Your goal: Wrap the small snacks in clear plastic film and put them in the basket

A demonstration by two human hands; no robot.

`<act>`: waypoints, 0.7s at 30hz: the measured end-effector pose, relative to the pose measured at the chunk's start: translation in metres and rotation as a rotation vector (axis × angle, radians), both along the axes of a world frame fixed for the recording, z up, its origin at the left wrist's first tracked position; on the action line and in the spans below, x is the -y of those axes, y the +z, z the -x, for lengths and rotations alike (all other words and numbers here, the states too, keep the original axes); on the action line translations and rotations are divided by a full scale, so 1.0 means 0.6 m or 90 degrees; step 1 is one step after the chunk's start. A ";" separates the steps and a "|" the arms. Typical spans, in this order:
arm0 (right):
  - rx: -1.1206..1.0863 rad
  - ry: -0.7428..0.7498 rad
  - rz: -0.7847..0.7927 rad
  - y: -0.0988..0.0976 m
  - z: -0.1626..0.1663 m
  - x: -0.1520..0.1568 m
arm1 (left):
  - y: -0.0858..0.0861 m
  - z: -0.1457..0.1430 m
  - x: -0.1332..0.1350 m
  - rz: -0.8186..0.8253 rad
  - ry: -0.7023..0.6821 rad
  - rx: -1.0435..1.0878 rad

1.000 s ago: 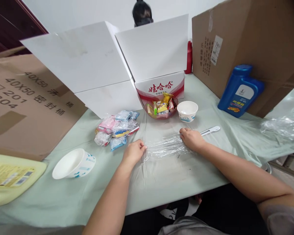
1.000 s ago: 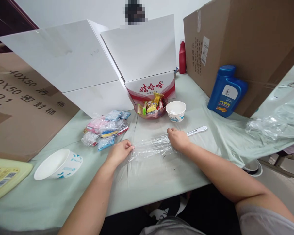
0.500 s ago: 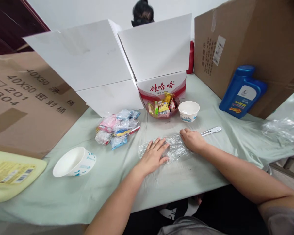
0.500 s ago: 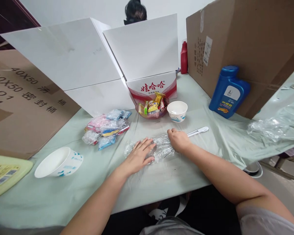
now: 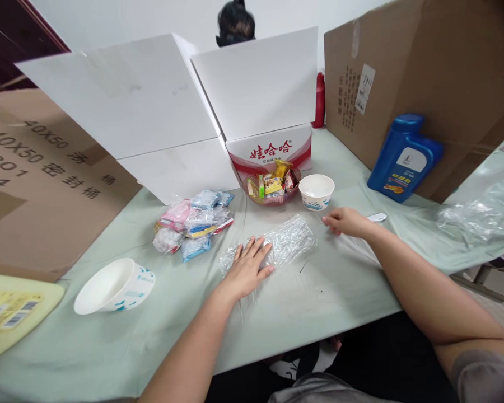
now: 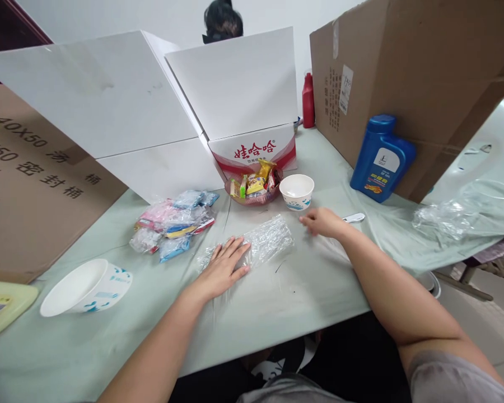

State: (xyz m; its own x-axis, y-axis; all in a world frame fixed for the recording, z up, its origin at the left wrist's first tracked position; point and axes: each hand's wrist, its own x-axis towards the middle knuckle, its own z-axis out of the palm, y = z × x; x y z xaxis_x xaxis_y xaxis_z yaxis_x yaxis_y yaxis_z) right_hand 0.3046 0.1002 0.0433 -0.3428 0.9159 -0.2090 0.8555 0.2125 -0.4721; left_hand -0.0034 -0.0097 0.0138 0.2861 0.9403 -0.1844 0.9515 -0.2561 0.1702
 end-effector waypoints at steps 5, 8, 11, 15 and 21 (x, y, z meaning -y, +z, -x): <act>-0.134 0.116 0.076 -0.020 0.033 0.015 | -0.003 0.000 -0.002 -0.001 0.007 -0.018; -0.208 0.058 0.034 -0.031 0.050 0.018 | -0.004 -0.001 -0.002 -0.001 0.004 -0.016; -0.308 0.037 0.039 -0.034 0.056 0.021 | -0.007 0.000 -0.003 -0.003 0.003 -0.012; -0.406 0.087 0.200 -0.029 0.050 0.024 | -0.011 0.002 -0.003 -0.013 -0.004 -0.004; -0.158 0.103 0.152 -0.009 0.006 0.007 | -0.012 0.006 -0.002 -0.009 -0.002 0.005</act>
State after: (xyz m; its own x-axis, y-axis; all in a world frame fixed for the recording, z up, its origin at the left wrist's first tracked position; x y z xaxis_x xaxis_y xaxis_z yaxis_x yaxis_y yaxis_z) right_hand 0.3009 0.0959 0.0380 -0.5464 0.7811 -0.3023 0.6732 0.1949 -0.7133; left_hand -0.0068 -0.0086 0.0064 0.2910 0.9418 -0.1685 0.9492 -0.2622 0.1741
